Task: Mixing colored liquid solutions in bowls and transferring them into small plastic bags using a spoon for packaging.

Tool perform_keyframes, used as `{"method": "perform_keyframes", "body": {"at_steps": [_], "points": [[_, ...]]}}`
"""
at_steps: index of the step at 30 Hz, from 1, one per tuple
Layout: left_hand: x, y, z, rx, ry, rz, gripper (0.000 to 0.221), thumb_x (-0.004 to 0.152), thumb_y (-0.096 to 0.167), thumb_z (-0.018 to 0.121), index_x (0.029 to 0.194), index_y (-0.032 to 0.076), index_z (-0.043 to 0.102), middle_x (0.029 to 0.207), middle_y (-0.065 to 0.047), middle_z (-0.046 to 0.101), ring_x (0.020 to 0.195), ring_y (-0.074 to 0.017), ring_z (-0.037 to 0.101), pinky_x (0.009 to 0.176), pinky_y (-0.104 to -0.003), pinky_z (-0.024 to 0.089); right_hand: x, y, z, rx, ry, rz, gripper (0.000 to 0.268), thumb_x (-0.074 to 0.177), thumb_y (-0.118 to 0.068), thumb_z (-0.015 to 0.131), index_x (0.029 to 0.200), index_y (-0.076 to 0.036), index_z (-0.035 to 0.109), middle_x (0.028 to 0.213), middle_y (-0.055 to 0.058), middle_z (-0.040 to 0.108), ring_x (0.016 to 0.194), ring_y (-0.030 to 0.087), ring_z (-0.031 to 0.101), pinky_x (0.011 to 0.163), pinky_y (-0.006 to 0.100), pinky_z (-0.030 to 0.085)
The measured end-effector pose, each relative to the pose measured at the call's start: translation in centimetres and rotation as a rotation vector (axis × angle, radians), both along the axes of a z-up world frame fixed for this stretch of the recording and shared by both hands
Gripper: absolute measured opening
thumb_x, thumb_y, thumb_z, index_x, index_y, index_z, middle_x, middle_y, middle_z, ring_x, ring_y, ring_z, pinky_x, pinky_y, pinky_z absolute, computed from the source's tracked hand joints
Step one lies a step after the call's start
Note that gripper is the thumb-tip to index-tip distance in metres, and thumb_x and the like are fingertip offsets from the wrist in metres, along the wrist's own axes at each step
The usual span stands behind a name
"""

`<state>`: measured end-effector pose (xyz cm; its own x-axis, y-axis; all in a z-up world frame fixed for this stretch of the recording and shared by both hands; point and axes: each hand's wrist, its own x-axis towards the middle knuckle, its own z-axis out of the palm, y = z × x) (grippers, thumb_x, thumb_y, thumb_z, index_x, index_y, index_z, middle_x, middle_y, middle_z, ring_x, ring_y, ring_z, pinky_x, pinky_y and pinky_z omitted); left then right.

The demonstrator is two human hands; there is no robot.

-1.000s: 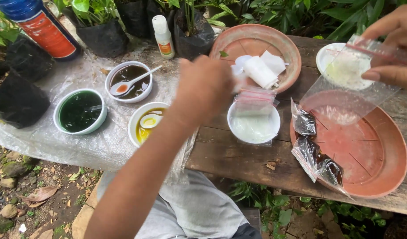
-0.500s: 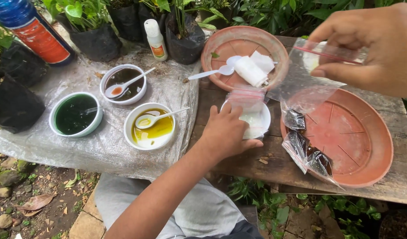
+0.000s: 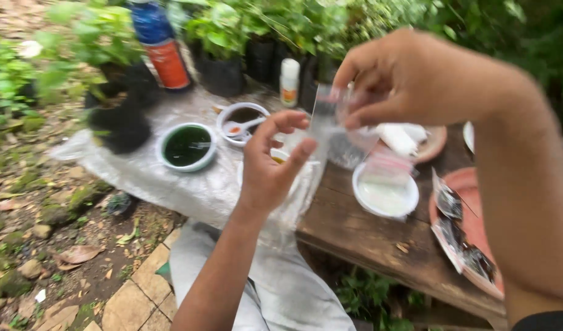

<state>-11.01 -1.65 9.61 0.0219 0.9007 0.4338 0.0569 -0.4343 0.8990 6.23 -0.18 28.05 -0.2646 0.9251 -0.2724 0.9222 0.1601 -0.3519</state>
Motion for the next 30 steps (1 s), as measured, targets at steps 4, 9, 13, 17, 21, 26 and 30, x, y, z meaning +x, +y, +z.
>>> {"method": "perform_keyframes", "body": {"at_steps": [4, 9, 13, 17, 21, 26, 30], "points": [[-3.1, -0.7, -0.1, -0.001, -0.048, 0.120, 0.037, 0.082, 0.043, 0.076, 0.105, 0.015, 0.072, 0.107, 0.002, 0.073, 0.100, -0.0082, 0.064, 0.082, -0.024, 0.049, -4.0, 0.8, -2.9, -0.022, 0.127, 0.148, 0.024, 0.084, -0.004, 0.084, 0.106, -0.012, 0.078, 0.081, 0.005, 0.086, 0.061, 0.011, 0.074, 0.052, 0.023, 0.058], [-6.1, -0.9, -3.9, 0.019, -0.153, 0.137, 0.013, 0.087, 0.028, 0.081, 0.093, 0.016, 0.080, 0.084, 0.000, 0.076, 0.088, -0.0096, 0.066, 0.090, -0.025, 0.049, -6.4, 1.0, -7.6, 0.021, 0.254, 0.304, 0.040, 0.074, -0.018, 0.087, 0.113, -0.018, 0.078, 0.082, 0.008, 0.086, 0.076, 0.022, 0.079, 0.077, 0.038, 0.062], [-7.9, -2.1, -3.9, 0.070, -0.140, 0.160, 0.011, 0.092, 0.024, 0.076, 0.090, 0.014, 0.079, 0.083, -0.004, 0.076, 0.089, -0.0151, 0.070, 0.091, -0.029, 0.051, -5.5, 4.7, -12.0, 0.054, 0.414, 0.420, 0.029, 0.090, -0.034, 0.073, 0.111, -0.014, 0.080, 0.076, 0.009, 0.085, 0.069, 0.019, 0.078, 0.072, 0.036, 0.062], [-8.5, -1.9, -5.3, 0.140, -0.023, 0.164, 0.017, 0.097, 0.026, 0.071, 0.090, 0.012, 0.078, 0.082, -0.007, 0.074, 0.089, -0.0234, 0.069, 0.092, -0.036, 0.050, -5.7, 5.3, -12.9, -0.048, 0.578, 0.542, 0.030, 0.096, -0.026, 0.061, 0.105, -0.007, 0.082, 0.074, 0.008, 0.084, 0.064, 0.017, 0.079, 0.067, 0.034, 0.064], [-8.5, -1.9, -5.3, 0.134, 0.248, 0.193, 0.026, 0.100, 0.033, 0.057, 0.098, 0.014, 0.075, 0.094, -0.004, 0.075, 0.094, -0.0188, 0.063, 0.085, -0.035, 0.047, -6.0, 5.5, -13.0, -0.098, 0.551, 0.757, 0.025, 0.093, -0.031, 0.069, 0.105, -0.010, 0.076, 0.076, 0.000, 0.075, 0.064, 0.009, 0.074, 0.055, 0.022, 0.062], [-8.3, -1.3, -5.4, 0.039, 0.267, 0.163, 0.030, 0.100, 0.037, 0.055, 0.098, 0.013, 0.073, 0.096, -0.007, 0.071, 0.098, -0.0199, 0.063, 0.089, -0.037, 0.049, -5.6, 7.1, -14.4, -0.133, 0.586, 0.796, 0.029, 0.095, -0.033, 0.065, 0.106, -0.008, 0.075, 0.087, 0.002, 0.076, 0.067, 0.010, 0.077, 0.057, 0.024, 0.064], [-8.0, -1.1, -5.5, 0.004, 0.267, 0.175, 0.027, 0.098, 0.034, 0.059, 0.103, 0.012, 0.074, 0.097, -0.006, 0.072, 0.098, -0.0184, 0.063, 0.090, -0.036, 0.051, -5.8, 7.0, -14.4, -0.231, 0.652, 0.786, 0.027, 0.095, -0.031, 0.067, 0.108, -0.008, 0.069, 0.080, 0.004, 0.079, 0.068, 0.012, 0.077, 0.060, 0.026, 0.067]]}}
